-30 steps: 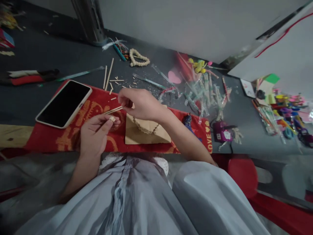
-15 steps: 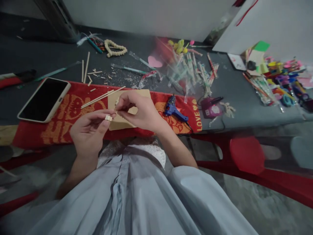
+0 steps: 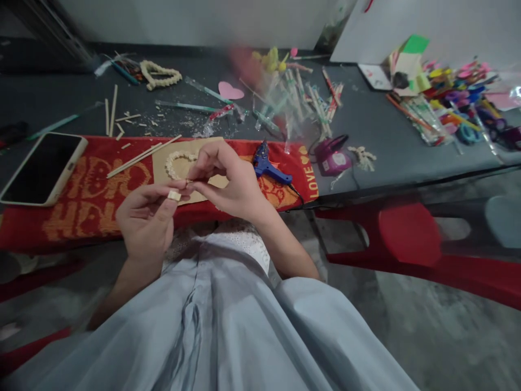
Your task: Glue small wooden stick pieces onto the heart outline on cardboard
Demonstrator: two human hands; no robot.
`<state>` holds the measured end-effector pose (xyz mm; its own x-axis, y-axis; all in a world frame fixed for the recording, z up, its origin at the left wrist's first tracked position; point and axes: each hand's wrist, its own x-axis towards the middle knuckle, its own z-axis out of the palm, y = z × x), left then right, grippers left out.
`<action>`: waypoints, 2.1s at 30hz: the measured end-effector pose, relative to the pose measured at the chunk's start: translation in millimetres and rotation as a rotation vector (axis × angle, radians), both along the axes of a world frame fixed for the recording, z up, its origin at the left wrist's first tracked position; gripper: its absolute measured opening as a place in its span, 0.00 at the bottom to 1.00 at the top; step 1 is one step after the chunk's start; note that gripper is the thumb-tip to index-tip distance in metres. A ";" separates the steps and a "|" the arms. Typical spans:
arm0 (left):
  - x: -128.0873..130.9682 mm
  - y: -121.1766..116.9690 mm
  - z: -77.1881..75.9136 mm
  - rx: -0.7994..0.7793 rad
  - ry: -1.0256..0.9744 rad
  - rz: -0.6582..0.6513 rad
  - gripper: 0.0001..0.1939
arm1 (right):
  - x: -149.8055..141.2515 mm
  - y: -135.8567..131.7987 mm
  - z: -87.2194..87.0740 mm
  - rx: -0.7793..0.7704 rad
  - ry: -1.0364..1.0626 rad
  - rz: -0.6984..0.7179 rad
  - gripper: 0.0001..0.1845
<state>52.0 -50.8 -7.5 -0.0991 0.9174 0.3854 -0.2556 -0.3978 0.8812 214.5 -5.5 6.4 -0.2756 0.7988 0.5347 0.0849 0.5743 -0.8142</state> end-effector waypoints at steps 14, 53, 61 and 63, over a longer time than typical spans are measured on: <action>11.6 6.1 8.5 -0.485 -0.173 -0.090 0.20 | 9.3 -20.1 10.9 0.150 -0.230 -0.109 0.09; 3.0 7.9 8.2 -0.575 -0.137 -0.185 0.18 | 17.5 -6.5 -7.8 0.284 -0.155 -0.035 0.05; -0.8 6.2 6.8 -0.591 -0.093 -0.196 0.18 | 17.2 -1.5 -12.7 0.212 -0.145 0.067 0.12; -1.5 5.7 6.0 -0.587 -0.086 -0.196 0.19 | 16.3 -1.2 -12.9 0.206 -0.140 0.070 0.12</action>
